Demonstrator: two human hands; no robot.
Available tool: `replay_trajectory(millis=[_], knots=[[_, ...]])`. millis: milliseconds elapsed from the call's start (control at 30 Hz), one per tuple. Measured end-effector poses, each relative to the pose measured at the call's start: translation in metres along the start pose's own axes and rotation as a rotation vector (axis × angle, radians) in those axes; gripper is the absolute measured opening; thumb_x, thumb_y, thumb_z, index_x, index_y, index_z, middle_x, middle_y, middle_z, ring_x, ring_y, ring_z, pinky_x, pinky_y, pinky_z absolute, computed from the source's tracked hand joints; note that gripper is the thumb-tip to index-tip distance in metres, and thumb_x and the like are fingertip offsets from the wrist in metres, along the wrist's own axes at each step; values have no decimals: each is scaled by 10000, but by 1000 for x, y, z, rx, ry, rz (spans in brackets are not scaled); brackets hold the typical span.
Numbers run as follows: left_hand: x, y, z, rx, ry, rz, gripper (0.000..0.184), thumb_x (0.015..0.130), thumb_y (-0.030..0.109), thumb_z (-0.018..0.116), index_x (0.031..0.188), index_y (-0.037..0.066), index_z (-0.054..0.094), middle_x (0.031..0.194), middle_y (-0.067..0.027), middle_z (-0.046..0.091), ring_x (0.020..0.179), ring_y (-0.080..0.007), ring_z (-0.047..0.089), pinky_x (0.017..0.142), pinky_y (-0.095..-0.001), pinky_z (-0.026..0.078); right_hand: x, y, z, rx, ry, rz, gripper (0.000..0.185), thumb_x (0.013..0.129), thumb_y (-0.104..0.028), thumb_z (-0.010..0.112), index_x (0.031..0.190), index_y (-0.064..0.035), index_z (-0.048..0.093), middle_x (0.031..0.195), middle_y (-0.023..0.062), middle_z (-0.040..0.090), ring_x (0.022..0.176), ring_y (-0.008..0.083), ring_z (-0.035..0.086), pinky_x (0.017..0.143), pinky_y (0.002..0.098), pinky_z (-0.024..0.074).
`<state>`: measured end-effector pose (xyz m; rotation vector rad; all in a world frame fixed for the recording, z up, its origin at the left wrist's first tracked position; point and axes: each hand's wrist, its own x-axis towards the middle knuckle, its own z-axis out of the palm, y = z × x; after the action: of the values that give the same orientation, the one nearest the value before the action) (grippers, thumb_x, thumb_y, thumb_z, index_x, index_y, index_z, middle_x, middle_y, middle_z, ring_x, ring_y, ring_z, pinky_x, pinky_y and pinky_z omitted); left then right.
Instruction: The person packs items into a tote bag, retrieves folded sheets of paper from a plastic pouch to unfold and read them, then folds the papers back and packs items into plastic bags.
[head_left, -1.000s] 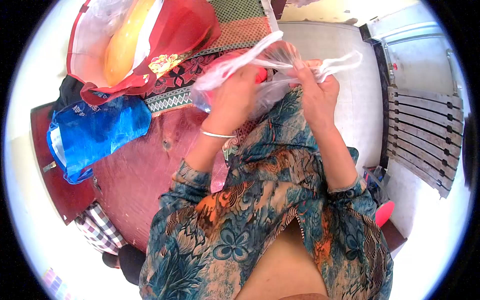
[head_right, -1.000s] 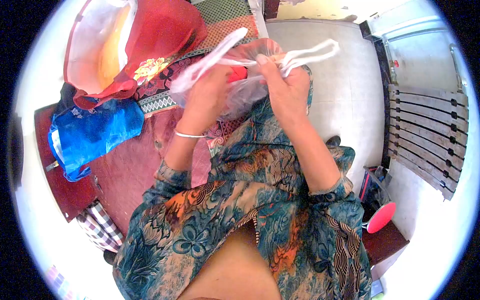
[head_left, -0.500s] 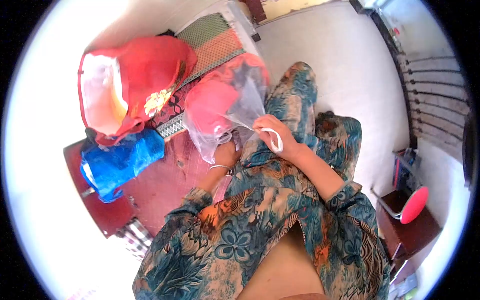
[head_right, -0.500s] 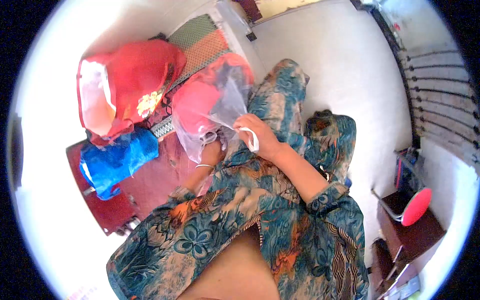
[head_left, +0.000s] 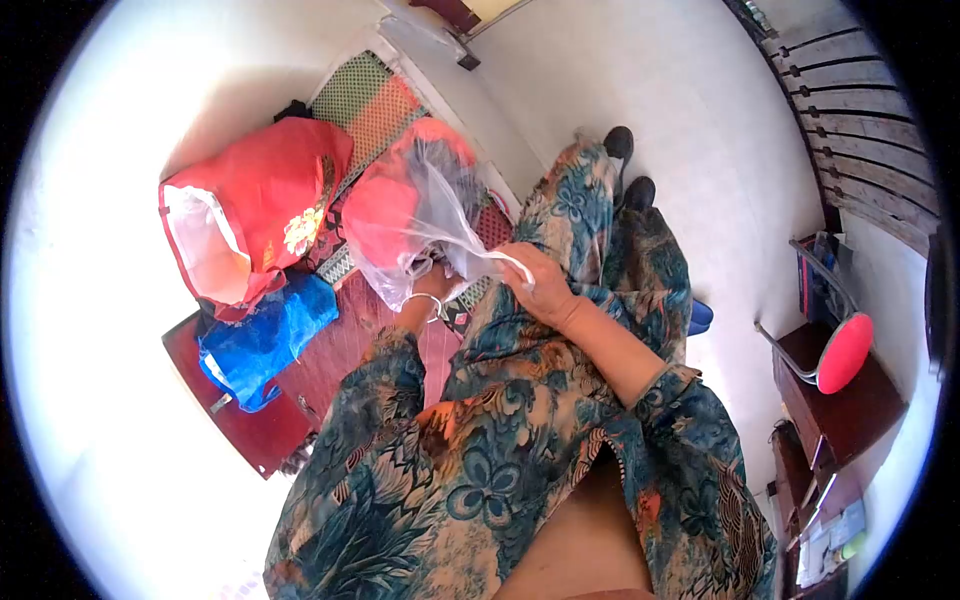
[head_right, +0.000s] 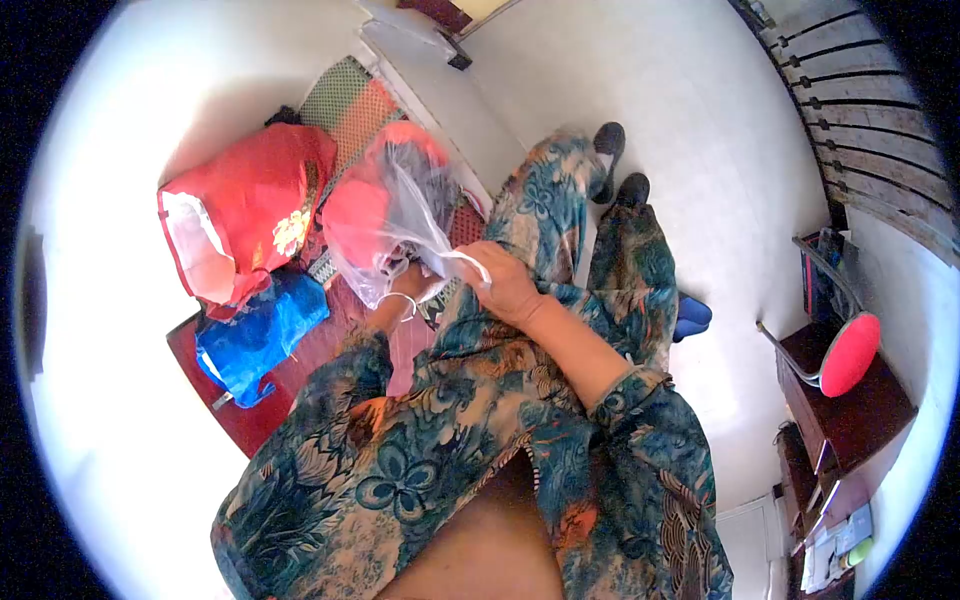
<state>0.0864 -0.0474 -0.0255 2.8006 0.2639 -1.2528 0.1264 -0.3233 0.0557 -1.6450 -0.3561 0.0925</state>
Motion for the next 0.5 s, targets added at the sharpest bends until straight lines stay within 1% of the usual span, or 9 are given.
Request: replay_trajectory(millis=[100, 133, 233, 267, 300, 367, 433, 467, 500], knots=[[-5, 19, -16, -155, -90, -74, 749, 712, 598, 604, 1181, 17, 554, 1201, -227, 549, 1137, -359, 509, 962, -420, 396, -13, 4, 14, 77, -21, 107, 160, 851, -77, 558, 995, -17, 589, 965, 138, 609, 883, 321, 588, 772, 374, 480], [-5, 19, -15, -109, -37, -22, 676, 742, 562, 594, 1170, 39, 561, 1154, -248, 566, 1091, -373, 535, 942, -443, 402, -14, 5, 18, 103, -18, 137, 147, 841, -89, 572, 973, -27, 595, 935, 140, 609, 849, 319, 594, 732, 377, 487], [-24, 41, -29, -83, -12, -104, 538, 776, 484, 592, 1055, 24, 613, 1035, -272, 602, 985, -395, 582, 863, -457, 442, -34, 14, 33, 43, 43, 139, 146, 825, -99, 589, 957, -37, 598, 911, 144, 607, 810, 317, 598, 706, 378, 489], [-31, 39, -24, -88, -7, -84, 506, 776, 458, 597, 1005, 7, 618, 996, -276, 607, 951, -403, 590, 834, -458, 452, -38, 23, 41, 95, 69, 73, 155, 807, -98, 600, 950, -38, 598, 908, 149, 608, 813, 311, 605, 702, 374, 492], [-29, 41, -22, -104, 21, -48, 477, 776, 433, 602, 955, -9, 624, 957, -279, 613, 917, -411, 597, 806, -458, 462, -36, 20, 39, 145, 25, 103, 151, 795, -82, 599, 938, -33, 601, 902, 154, 606, 826, 316, 605, 727, 365, 495], [-7, 44, -29, -160, 109, 17, 442, 770, 395, 613, 870, -35, 630, 896, -283, 618, 866, -419, 608, 757, -458, 475, -37, 31, 44, 121, 8, 28, 131, 818, -95, 592, 924, -20, 602, 893, 138, 607, 827, 273, 617, 745, 338, 494], [-11, 50, -33, -242, 120, 16, 426, 757, 370, 623, 799, -54, 629, 853, -284, 619, 833, -419, 615, 715, -456, 481, -31, 34, 28, 199, -24, 212, 128, 860, -84, 544, 934, 0, 606, 969, 99, 595, 856, 187, 586, 729, 292, 477], [3, 61, -33, -255, 245, 105, 464, 739, 354, 636, 992, -16, 517, 949, -298, 587, 900, -405, 597, 786, -445, 456, -14, 52, 8, 275, -9, 305, 149, 882, -121, 533, 932, -13, 623, 1007, 85, 590, 871, 170, 583, 760, 284, 477], [26, 68, -25, -272, 381, 188, 612, 720, 337, 649, 1184, 21, 405, 1046, -312, 554, 967, -391, 579, 857, -434, 430, -4, 56, -8, 392, 45, 427, 160, 894, -150, 530, 943, -38, 633, 1009, 90, 587, 898, 175, 583, 783, 291, 475]])
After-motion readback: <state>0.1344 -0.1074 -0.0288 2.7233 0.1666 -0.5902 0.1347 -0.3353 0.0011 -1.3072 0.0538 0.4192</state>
